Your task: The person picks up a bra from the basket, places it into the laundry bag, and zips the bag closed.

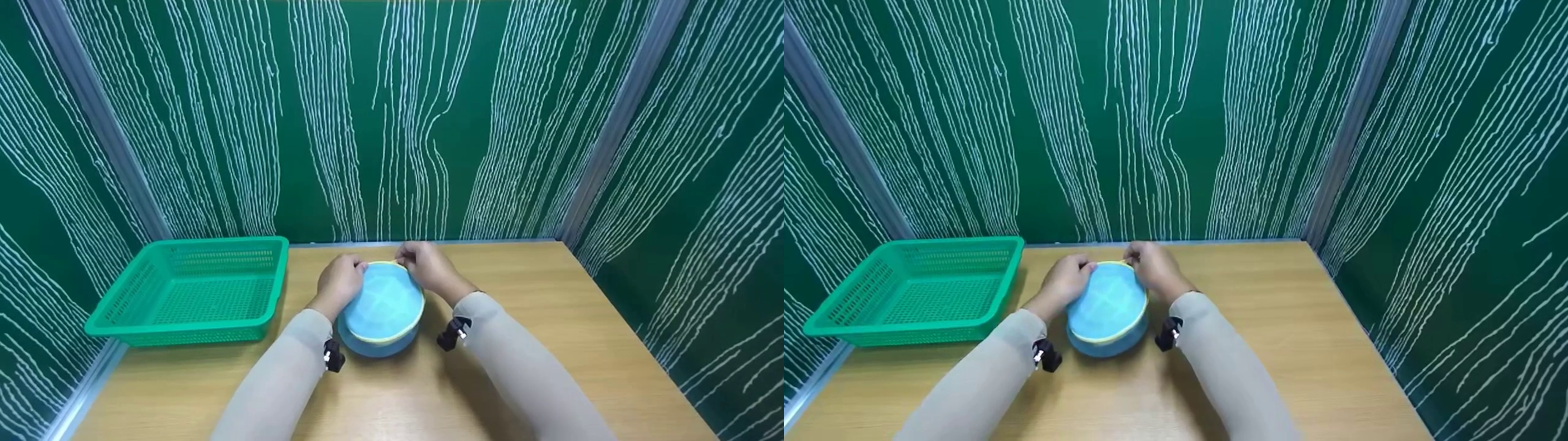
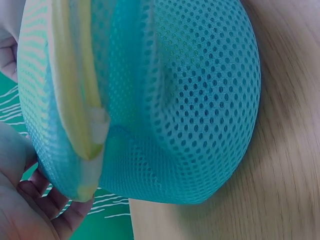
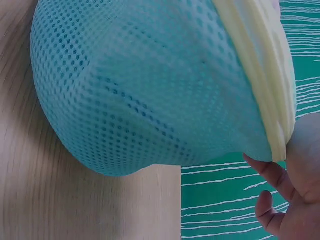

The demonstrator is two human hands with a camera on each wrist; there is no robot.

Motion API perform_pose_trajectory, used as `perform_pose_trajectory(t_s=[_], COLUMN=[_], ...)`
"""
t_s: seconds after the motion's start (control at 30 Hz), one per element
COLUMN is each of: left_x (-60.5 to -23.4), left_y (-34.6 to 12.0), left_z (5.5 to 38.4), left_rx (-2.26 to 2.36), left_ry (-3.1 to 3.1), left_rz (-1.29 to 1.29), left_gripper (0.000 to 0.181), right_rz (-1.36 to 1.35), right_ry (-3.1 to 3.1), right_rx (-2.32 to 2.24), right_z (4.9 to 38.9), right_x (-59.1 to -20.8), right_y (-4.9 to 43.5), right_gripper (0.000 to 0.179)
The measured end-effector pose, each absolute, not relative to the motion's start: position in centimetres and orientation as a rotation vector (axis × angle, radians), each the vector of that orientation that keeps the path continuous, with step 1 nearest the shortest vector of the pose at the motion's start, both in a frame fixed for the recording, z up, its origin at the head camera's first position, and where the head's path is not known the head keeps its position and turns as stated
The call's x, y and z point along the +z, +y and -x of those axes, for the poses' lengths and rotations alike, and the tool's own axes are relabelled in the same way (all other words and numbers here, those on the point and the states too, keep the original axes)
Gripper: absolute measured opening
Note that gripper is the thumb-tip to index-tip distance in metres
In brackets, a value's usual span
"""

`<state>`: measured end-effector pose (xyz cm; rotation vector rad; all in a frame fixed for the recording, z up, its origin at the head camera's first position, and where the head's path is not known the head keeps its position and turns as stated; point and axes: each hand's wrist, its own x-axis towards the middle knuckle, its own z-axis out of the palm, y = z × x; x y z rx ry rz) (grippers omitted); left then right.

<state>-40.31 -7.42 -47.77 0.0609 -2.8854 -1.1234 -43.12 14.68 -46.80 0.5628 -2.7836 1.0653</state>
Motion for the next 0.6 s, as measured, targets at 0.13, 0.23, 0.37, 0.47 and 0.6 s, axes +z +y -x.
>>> perform_pose_trajectory(t_s=[0.13, 0.23, 0.37, 0.47, 0.6], left_x=[-47.7, -47.7, -47.8, -48.0, -48.1], left_y=[-7.9, -8.4, -9.1, -9.6, -10.0], left_z=[40.3, 40.3, 40.4, 40.4, 40.3], left_rx=[-1.097, -1.088, -1.135, -1.162, -1.202], left_ry=[-2.895, -2.903, -2.9, -2.885, -2.867], left_rz=[-0.096, -0.134, -0.181, -0.181, -0.162], left_gripper=[0.033, 0.035, 0.035, 0.036, 0.039], right_rz=[-0.555, -0.535, -0.513, -0.523, -0.55], right_ry=[-2.785, -2.784, -2.775, -2.762, -2.75], right_rx=[1.085, 1.102, 1.134, 1.144, 1.125], right_z=[43.3, 43.4, 43.5, 43.5, 43.5], right_x=[-47.0, -47.0, -47.1, -47.1, -47.2], right_y=[15.0, 15.4, 15.8, 16.0, 16.1], right_gripper=[0.017, 0.017, 0.016, 0.014, 0.012])
